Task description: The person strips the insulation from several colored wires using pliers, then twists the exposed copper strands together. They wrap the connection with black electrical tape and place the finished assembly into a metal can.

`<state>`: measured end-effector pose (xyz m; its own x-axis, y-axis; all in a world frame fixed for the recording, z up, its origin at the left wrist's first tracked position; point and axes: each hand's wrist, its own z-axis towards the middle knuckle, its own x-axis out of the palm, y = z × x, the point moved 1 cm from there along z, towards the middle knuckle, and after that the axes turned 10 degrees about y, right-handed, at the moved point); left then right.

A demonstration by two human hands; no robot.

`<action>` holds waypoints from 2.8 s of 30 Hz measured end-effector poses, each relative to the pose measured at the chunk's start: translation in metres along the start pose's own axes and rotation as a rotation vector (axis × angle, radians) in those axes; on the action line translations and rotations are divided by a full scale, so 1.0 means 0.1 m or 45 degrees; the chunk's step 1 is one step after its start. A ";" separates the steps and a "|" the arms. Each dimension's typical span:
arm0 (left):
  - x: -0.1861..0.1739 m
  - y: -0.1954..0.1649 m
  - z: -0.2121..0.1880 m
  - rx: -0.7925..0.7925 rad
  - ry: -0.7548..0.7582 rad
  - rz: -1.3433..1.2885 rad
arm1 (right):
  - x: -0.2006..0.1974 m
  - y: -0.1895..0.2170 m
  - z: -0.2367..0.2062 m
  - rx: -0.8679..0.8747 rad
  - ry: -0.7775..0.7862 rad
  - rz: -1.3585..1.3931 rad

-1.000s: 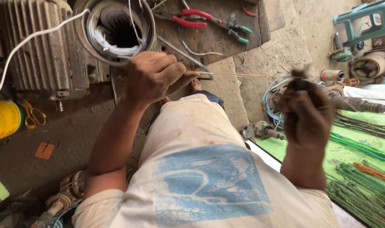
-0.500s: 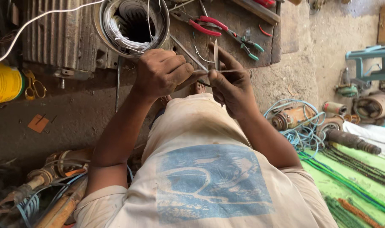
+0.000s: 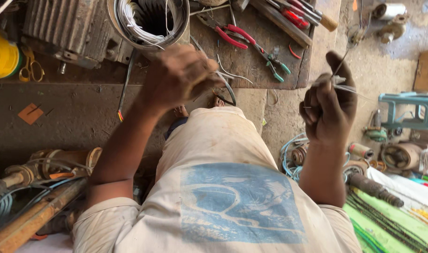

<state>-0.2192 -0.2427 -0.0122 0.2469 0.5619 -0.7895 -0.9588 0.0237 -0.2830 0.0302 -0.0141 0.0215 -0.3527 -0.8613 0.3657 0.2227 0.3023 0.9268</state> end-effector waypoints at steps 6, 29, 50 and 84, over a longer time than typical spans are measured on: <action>0.20 -0.50 0.16 -0.010 -0.041 -0.049 | -0.18 -0.34 0.07 0.081 -0.025 0.206; 0.13 -0.85 0.20 -0.120 -0.004 -0.102 | -0.68 0.01 -0.15 -0.379 0.392 -0.313; 0.21 -0.81 0.37 -0.178 0.035 0.024 | -0.81 -0.23 -0.12 -0.169 0.392 0.043; 0.09 -1.29 -1.29 -1.188 -0.553 0.120 | -0.46 -1.22 1.39 -0.105 0.527 -1.941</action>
<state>-0.0752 -0.3477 -0.0528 -0.0733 0.7829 -0.6179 -0.4357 -0.5824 -0.6862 -0.1072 0.0452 -0.0971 -0.0230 -0.3741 -0.9271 -0.0427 -0.9261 0.3748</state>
